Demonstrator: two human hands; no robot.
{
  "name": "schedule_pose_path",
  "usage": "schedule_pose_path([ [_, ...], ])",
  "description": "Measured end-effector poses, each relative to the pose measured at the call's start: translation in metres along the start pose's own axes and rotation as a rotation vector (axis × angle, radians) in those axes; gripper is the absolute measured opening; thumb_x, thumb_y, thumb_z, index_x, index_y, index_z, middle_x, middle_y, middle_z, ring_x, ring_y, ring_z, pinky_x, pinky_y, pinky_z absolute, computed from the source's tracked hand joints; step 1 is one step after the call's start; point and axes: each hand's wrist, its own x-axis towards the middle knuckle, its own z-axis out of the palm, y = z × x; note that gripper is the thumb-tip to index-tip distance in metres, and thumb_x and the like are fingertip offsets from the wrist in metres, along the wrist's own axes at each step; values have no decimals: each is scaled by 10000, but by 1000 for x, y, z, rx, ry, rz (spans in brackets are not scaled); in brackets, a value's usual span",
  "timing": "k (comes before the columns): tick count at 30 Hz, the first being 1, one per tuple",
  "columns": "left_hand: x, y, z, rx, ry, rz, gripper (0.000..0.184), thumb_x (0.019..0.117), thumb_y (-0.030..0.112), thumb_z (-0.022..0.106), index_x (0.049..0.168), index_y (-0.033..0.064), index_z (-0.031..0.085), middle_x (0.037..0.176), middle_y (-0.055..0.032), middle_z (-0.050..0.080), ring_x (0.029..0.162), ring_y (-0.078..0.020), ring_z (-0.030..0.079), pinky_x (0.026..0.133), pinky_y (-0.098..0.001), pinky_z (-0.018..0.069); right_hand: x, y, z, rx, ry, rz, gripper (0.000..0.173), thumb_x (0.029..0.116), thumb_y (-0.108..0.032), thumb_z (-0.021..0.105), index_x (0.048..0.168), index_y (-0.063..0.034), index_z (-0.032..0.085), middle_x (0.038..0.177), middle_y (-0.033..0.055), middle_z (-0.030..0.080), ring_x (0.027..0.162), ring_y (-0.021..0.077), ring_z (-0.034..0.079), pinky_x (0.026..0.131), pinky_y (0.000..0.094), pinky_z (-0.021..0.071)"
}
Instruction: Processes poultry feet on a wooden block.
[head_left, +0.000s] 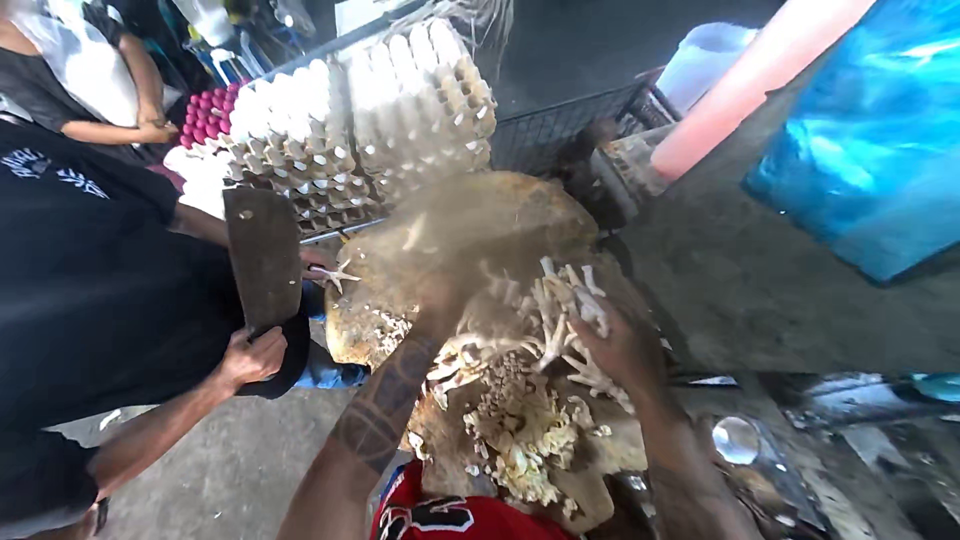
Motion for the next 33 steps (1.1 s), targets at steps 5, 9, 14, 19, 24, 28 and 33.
schedule_pose_path([
  [5,62,-5,3,-301,237,-37,436,1014,130,541,1420,-13,476,1346,-280,565,1130,-420,651,926,-558,549,0,-7,1,23,22,10,577,964,-357,696,1436,-44,583,1407,269,589,1310,470,550,1102,671,378],
  [9,99,-6,-3,-292,171,-245,716,983,216,615,1564,10,251,1246,-268,650,1151,-420,656,940,-586,533,-4,-8,4,11,62,1,552,951,-327,719,1403,-31,610,1387,264,606,1292,462,567,1097,654,397],
  [14,122,-17,-17,-197,84,-416,451,985,285,617,1313,-24,609,1339,-233,625,1248,-370,611,989,-561,511,3,5,7,-45,74,-42,560,947,-388,695,1390,-51,629,1376,245,621,1268,460,586,1074,663,417],
  [19,74,-29,-20,-343,150,-112,404,961,365,671,1142,4,694,1092,-228,703,1039,-366,687,902,-572,541,-4,17,5,39,96,-36,766,917,-584,653,1469,-62,554,1513,277,488,1410,487,444,1150,670,347],
  [24,-85,-23,27,-953,-182,314,329,982,144,639,1262,-29,633,1009,-94,692,813,-92,641,773,-302,554,-73,-44,-19,548,10,-171,657,940,-402,625,1372,90,564,1137,149,688,908,145,664,786,326,575],
  [28,-150,-29,86,-903,-399,303,572,948,171,706,1439,-8,476,1229,-157,650,1048,-169,663,938,-371,553,-124,-83,4,973,-475,59,327,934,-153,694,1196,34,635,880,8,703,667,39,637,630,236,568],
  [33,-186,-55,115,-913,-252,144,391,954,166,682,1285,-30,613,1057,-135,687,905,-177,666,855,-383,555,-159,-81,30,1215,-498,250,398,859,0,713,1227,42,568,874,20,686,651,64,619,611,233,551],
])
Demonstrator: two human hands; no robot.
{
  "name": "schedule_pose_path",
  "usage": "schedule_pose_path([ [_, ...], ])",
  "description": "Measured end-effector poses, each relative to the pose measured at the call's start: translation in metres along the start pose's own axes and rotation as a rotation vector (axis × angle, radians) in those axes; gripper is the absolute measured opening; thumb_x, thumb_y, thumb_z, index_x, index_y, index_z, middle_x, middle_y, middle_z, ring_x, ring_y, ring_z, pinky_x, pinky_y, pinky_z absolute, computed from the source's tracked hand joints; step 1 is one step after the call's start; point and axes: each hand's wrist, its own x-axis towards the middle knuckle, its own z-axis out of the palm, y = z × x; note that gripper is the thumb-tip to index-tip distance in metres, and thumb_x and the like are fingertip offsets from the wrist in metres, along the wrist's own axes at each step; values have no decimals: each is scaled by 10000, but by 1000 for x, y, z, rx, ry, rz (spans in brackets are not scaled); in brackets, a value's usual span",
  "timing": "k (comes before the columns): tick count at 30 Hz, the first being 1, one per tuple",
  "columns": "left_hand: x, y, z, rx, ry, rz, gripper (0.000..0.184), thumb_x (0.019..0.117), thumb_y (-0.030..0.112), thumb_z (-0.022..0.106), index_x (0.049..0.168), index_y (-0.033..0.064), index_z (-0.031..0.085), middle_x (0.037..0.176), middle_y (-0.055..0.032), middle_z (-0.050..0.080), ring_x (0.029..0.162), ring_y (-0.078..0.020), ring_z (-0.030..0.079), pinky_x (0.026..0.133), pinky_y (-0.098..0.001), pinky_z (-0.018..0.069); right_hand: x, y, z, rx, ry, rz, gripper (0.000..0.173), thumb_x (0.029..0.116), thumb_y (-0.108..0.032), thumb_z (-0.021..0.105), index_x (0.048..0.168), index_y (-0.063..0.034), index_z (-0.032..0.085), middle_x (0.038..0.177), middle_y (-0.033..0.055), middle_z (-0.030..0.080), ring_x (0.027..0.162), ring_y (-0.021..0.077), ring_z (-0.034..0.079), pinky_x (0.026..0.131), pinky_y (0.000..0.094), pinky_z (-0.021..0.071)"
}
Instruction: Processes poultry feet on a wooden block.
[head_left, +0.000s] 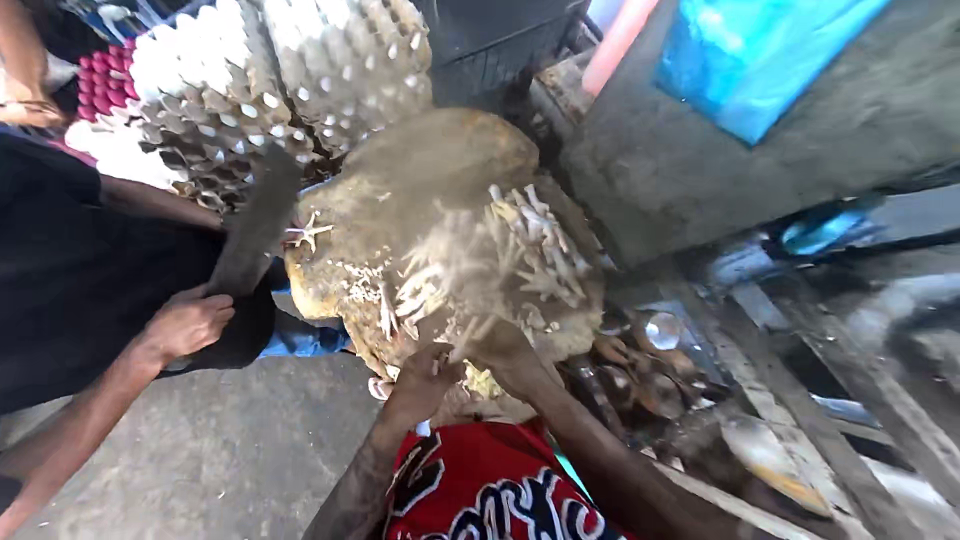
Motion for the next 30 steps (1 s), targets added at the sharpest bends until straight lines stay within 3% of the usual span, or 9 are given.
schedule_pose_path([
  [1,-6,-3,0,27,-16,-10,305,994,191,628,1204,-29,658,953,-93,701,822,-133,655,801,-345,548,-3,6,1,7,-49,32,452,836,10,729,1250,35,550,901,23,683,664,62,619,615,229,548],
  [5,-19,-14,-2,-148,-103,-46,255,1059,196,524,1148,-9,649,745,48,613,574,-5,511,554,-186,447,-9,12,2,-139,-104,35,100,877,-10,712,925,-46,633,648,-47,642,483,15,520,480,183,451],
  [9,-30,-19,-12,-144,-169,-41,254,1070,196,498,1134,-1,645,730,54,577,591,-14,513,574,-196,453,-21,12,10,-382,-21,-117,124,937,-130,691,866,-43,640,668,-75,625,509,-17,505,520,183,455],
  [14,-47,-14,-27,-224,-181,49,203,1062,156,499,1062,14,644,676,82,555,563,-2,507,557,-176,451,-30,8,38,-278,176,-367,175,965,-93,606,823,-44,695,646,-98,615,505,-45,486,502,160,440],
  [18,-75,-24,-47,-213,-244,161,182,1019,129,537,1050,8,669,684,93,563,581,11,520,580,-173,467,-28,-17,27,-198,526,-347,112,1027,-84,577,1047,4,644,787,-32,627,578,17,534,572,225,508],
  [20,-84,-39,-58,-204,-255,150,168,1015,137,551,1038,25,675,669,101,566,559,15,515,554,-164,459,-27,-26,-2,-529,517,-246,169,1021,-93,607,1155,8,631,886,66,660,652,119,611,640,301,565],
  [23,-74,-53,-70,-85,-251,122,200,1023,182,585,1091,16,675,702,66,577,576,-8,519,574,-193,465,-33,-25,-9,-974,320,51,658,950,-173,750,1513,-3,453,1335,288,601,1133,414,644,988,591,511],
  [25,-63,-52,-71,36,-262,144,240,1020,224,609,1105,11,678,751,27,593,616,-32,532,615,-225,479,-45,-18,11,-968,249,21,648,995,-282,694,1525,-19,427,1383,242,590,1105,345,670,963,526,545],
  [30,-51,-43,-70,240,-312,180,277,1032,255,603,1122,8,692,797,-14,613,665,-65,527,676,-271,475,-64,7,46,-737,-162,-144,236,1005,-179,651,1113,19,718,831,-3,705,629,-9,598,600,178,517],
])
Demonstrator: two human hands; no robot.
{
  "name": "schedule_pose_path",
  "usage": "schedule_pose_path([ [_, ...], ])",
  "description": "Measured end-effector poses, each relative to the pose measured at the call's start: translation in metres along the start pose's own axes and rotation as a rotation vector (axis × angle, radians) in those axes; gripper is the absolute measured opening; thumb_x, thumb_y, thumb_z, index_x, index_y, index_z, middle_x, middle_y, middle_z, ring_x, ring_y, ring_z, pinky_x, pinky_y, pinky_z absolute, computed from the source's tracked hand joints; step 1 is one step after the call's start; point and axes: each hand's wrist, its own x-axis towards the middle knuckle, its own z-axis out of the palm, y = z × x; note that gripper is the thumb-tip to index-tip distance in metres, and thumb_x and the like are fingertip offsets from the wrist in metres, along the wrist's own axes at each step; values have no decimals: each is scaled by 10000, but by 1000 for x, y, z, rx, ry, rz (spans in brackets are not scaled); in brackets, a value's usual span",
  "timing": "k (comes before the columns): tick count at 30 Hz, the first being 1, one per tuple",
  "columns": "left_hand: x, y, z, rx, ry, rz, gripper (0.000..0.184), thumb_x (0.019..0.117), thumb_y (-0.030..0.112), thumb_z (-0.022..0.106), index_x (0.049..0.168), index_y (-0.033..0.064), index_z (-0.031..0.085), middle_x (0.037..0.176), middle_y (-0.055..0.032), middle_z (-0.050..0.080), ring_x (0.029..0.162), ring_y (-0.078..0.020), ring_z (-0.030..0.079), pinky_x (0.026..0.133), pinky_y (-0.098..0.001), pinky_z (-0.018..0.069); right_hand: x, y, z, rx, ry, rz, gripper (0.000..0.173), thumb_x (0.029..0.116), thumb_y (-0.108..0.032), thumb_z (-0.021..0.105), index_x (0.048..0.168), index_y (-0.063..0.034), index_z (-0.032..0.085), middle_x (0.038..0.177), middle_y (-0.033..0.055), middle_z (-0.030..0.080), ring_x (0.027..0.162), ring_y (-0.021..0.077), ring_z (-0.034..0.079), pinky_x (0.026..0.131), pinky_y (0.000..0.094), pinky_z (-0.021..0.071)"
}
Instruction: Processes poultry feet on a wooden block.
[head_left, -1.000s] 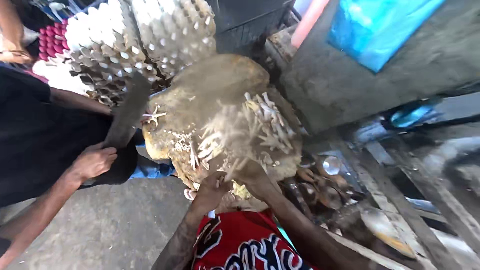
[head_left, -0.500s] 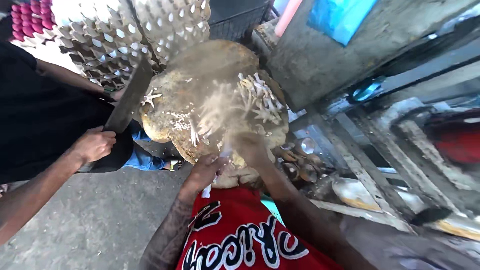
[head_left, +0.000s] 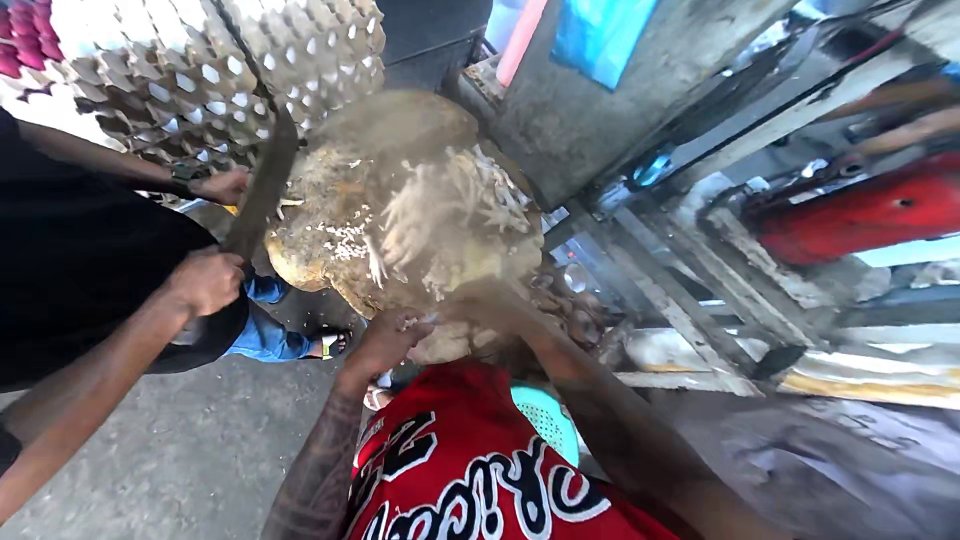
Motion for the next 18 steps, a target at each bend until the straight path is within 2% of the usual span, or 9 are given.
schedule_pose_path([
  [4,1,-2,-3,64,-10,21,285,1031,288,594,1099,40,716,804,-17,612,687,-87,522,698,-318,466,3,13,-12,32,27,-128,179,979,-132,631,990,27,714,757,-34,682,576,-27,578,567,169,518],
  [7,-6,0,-10,-5,101,-17,263,1007,218,628,1144,12,716,885,-55,678,736,-95,592,742,-320,518,-4,25,-49,-21,186,-54,203,958,-118,621,1017,52,715,804,36,690,621,34,591,604,237,532],
  [9,-9,-6,-23,-95,235,-51,224,1004,173,609,1122,5,699,815,1,646,677,-40,571,679,-248,510,-7,31,-83,-34,265,97,198,979,-106,629,1088,45,695,838,56,688,626,51,600,594,236,532],
  [10,-7,-6,-26,-121,270,-82,226,1015,175,599,1126,0,690,784,17,622,649,-31,552,652,-234,496,-6,32,-94,-66,237,189,214,995,-100,639,1163,30,673,889,79,693,652,77,626,612,251,552],
  [12,6,-2,-24,-116,280,-144,255,1027,212,598,1148,4,682,779,19,621,653,-32,549,661,-237,488,2,31,-100,-185,117,313,442,989,-111,672,1412,-46,562,1115,184,688,846,218,699,763,386,596],
  [14,28,-1,-12,-81,268,-194,306,1036,246,597,1207,2,665,864,-37,653,733,-85,594,738,-293,517,13,34,-96,-388,74,317,590,983,-228,703,1518,-103,488,1276,257,653,1090,378,681,958,557,540],
  [15,42,-5,-5,-33,259,-225,333,1040,268,597,1236,6,657,931,-84,677,795,-137,625,786,-343,527,18,33,-95,-487,83,319,554,1010,-266,660,1513,-95,503,1295,275,647,1171,428,645,1030,607,482],
  [16,55,-13,1,41,235,-260,365,1045,284,586,1271,3,644,1034,-143,695,903,-211,666,869,-415,539,21,31,-94,-565,91,333,481,1047,-263,589,1493,-91,534,1299,275,649,1214,445,623,1064,621,450],
  [18,71,-27,11,166,199,-321,373,1052,260,560,1302,-6,633,1196,-225,681,1113,-337,667,1017,-531,495,24,33,-92,-655,107,337,396,1080,-217,507,1443,-84,591,1274,256,673,1212,439,632,1061,613,453],
])
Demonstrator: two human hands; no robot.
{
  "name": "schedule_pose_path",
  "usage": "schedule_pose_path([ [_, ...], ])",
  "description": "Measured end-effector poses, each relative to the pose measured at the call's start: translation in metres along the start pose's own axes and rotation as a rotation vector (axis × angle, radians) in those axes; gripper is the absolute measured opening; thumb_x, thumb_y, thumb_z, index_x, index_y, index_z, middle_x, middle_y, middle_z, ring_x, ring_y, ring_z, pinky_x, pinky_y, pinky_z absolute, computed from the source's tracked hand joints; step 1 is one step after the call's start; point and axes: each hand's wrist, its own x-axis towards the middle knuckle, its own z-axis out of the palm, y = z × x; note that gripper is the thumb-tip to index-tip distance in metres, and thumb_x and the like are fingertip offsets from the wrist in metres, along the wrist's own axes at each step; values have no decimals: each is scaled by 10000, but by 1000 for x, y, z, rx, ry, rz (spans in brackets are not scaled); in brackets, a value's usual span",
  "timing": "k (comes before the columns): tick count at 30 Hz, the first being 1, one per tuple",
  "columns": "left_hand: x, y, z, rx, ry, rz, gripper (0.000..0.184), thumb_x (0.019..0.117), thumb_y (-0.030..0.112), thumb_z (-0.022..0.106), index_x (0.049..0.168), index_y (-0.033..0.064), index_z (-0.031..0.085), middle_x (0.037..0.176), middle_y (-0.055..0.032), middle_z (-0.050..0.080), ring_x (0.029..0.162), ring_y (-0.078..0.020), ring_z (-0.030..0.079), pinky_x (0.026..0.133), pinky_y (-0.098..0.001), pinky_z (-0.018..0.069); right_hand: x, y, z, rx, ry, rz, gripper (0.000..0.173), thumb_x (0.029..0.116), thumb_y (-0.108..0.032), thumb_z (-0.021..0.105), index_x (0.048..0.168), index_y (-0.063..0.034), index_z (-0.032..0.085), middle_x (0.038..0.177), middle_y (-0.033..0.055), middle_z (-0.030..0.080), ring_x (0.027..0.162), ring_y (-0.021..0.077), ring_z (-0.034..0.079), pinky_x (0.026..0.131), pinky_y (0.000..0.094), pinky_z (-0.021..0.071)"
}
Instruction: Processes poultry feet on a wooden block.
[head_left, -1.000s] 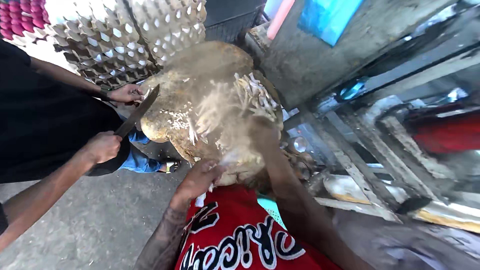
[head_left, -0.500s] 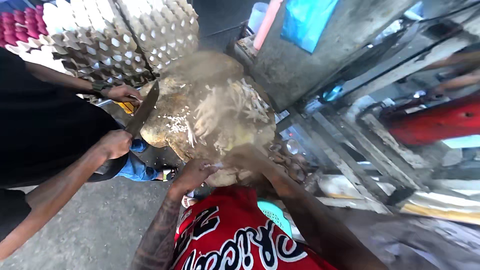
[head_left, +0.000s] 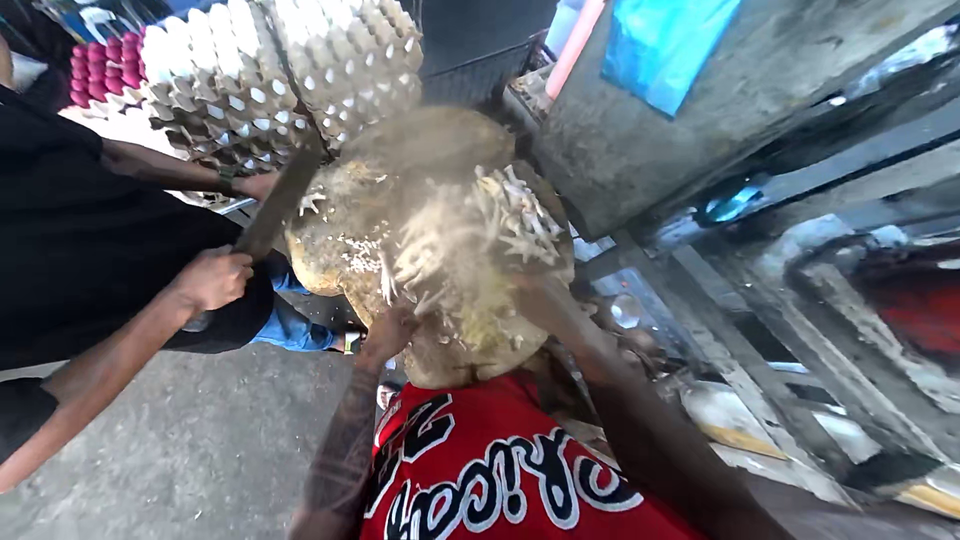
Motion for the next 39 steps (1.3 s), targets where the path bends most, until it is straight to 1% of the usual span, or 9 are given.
schedule_pose_path([
  [11,-28,-1,16,22,228,-78,531,1006,199,605,1499,42,486,1425,-207,575,1327,-331,559,1139,-489,420,-8,-10,45,75,26,-210,435,1042,-349,571,1327,-34,665,1223,209,695,1092,366,685,977,554,521],
  [17,-42,30,41,-836,300,57,463,1128,315,262,1386,18,508,956,-49,617,694,-69,560,618,-252,496,-20,-52,82,608,-246,-400,700,926,-307,755,1468,41,482,1096,176,705,877,197,696,827,373,585],
  [19,-41,46,48,-1000,256,133,591,1109,390,122,1481,39,419,1122,-73,601,876,-86,598,754,-280,521,-23,-65,85,760,-253,-340,738,941,-202,720,1540,29,355,1085,133,698,775,127,689,721,305,600],
  [22,-42,54,42,-1037,142,311,720,1067,466,22,1611,13,158,1572,-186,377,1340,-178,494,1085,-349,446,-24,-66,80,934,-167,-272,543,942,-145,704,1400,51,485,978,83,707,663,83,654,615,258,570],
  [25,-43,50,45,-876,74,311,644,1085,345,331,1609,29,127,1301,-100,574,927,-51,621,781,-240,540,-23,-59,82,1036,-33,-306,272,963,-90,652,1180,62,592,893,36,693,679,48,647,648,237,571],
  [28,-43,44,45,-653,-109,222,558,1045,196,541,1515,-32,345,1143,-135,671,909,-170,702,836,-361,609,-19,-49,82,1077,135,-270,161,968,-97,634,1041,46,650,851,12,675,744,35,640,735,247,564],
  [31,-43,50,49,-448,-105,113,301,1063,209,528,1268,-10,554,844,-52,601,662,-132,582,635,-319,524,-17,-38,80,1104,123,-150,161,1016,-104,589,1002,33,674,770,13,700,628,64,649,616,251,570],
  [35,-34,51,54,-602,-138,46,163,1056,173,477,1000,55,574,648,56,412,522,-56,374,503,-238,341,-13,-33,68,1095,125,-106,140,1026,-79,563,968,12,654,746,-8,677,600,51,628,576,221,543],
  [39,-40,55,52,-683,-252,33,198,1088,185,439,975,73,557,614,87,393,480,-17,343,462,-187,305,8,-12,49,1221,387,37,168,1041,-45,525,960,49,638,711,31,644,585,82,596,581,249,531],
])
